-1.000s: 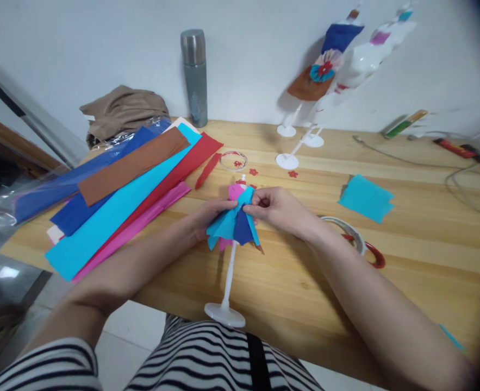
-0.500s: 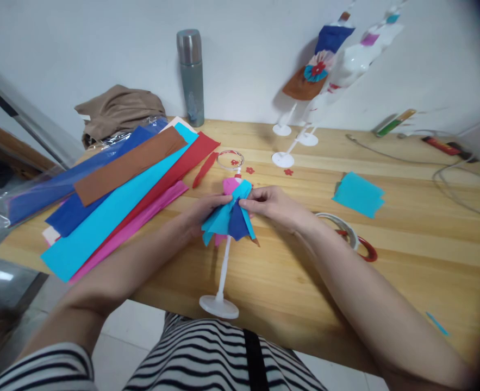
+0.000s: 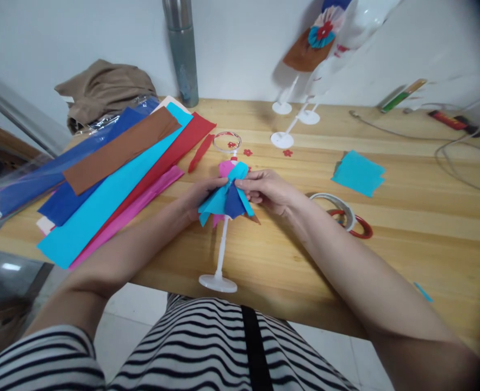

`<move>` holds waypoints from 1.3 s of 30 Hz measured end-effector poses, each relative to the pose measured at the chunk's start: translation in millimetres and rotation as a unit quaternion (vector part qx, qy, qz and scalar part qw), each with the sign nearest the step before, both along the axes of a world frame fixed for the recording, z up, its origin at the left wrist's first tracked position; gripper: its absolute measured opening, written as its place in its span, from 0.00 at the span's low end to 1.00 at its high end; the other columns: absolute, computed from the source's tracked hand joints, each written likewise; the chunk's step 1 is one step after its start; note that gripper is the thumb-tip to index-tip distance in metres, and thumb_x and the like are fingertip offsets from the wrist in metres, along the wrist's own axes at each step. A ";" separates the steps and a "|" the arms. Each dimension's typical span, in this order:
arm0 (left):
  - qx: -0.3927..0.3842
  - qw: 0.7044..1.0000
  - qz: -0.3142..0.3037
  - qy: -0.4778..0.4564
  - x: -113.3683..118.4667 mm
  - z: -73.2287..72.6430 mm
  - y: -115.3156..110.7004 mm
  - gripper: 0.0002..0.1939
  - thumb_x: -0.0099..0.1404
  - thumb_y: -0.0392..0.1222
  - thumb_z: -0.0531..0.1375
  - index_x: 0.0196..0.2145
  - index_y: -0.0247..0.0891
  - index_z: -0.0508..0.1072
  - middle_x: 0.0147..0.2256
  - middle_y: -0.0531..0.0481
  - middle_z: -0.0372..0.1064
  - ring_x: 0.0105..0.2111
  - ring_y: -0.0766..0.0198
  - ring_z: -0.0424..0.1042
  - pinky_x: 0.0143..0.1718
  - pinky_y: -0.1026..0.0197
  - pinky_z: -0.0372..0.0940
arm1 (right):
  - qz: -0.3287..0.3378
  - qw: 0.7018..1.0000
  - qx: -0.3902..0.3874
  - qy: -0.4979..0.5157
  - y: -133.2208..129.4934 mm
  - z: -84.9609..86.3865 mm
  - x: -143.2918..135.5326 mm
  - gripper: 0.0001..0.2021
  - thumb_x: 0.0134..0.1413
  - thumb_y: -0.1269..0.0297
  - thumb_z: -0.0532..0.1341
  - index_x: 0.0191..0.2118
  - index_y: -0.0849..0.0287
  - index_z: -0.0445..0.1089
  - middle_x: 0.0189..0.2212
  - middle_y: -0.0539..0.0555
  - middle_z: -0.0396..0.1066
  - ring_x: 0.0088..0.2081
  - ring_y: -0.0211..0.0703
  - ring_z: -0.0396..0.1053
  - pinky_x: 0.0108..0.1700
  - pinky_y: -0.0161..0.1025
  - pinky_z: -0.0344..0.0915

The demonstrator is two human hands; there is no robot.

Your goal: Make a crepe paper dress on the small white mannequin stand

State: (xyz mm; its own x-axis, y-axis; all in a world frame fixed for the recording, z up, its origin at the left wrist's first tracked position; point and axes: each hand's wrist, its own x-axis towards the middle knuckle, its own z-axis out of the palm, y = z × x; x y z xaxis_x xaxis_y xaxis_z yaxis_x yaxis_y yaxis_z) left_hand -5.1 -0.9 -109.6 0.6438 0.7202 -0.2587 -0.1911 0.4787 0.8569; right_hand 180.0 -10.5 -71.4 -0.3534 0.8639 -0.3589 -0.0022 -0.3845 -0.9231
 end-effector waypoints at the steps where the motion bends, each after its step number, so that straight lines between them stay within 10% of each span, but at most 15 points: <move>1: 0.010 1.000 0.005 0.007 0.3 -0.7 -0.2 0.21 0.68 0.52 0.57 0.49 0.36 0.79 0.46 0.42 0.82 0.57 0.42 0.70 0.61 0.38 0.60 | 0.002 1.000 -0.001 0.000 0.3 -0.2 0.2 0.21 0.27 0.53 0.79 0.20 0.59 0.70 0.15 0.46 0.63 0.18 0.28 0.52 0.18 0.32 0.40; 10: 0.019 1.000 0.017 0.003 -4.6 26.0 -9.6 0.19 0.67 0.49 0.59 0.51 0.39 0.79 0.48 0.43 0.81 0.57 0.44 0.73 0.61 0.41 0.64 | -0.014 0.997 0.078 -0.022 -3.1 12.9 1.7 0.23 0.29 0.50 0.79 0.17 0.58 0.68 0.15 0.46 0.62 0.20 0.31 0.54 0.23 0.35 0.48; 23: 0.302 0.947 -0.110 -0.001 7.3 128.7 -1.6 0.24 0.62 0.55 0.69 0.50 0.38 0.80 0.47 0.45 0.81 0.57 0.47 0.75 0.56 0.51 0.70 | -0.084 0.922 0.368 -0.083 -30.4 92.9 33.4 0.18 0.39 0.51 0.78 0.21 0.53 0.71 0.20 0.46 0.57 0.25 0.38 0.54 0.30 0.41 0.54; 39: 0.351 0.931 -0.096 -0.022 11.7 128.5 7.1 0.39 0.61 0.57 0.71 0.65 0.41 0.67 0.62 0.42 0.71 0.66 0.45 0.67 0.62 0.51 0.67 | -0.088 0.931 0.354 -0.020 -33.3 92.0 29.0 0.11 0.39 0.59 0.79 0.31 0.50 0.81 0.22 0.44 0.72 0.24 0.36 0.64 0.29 0.38 0.67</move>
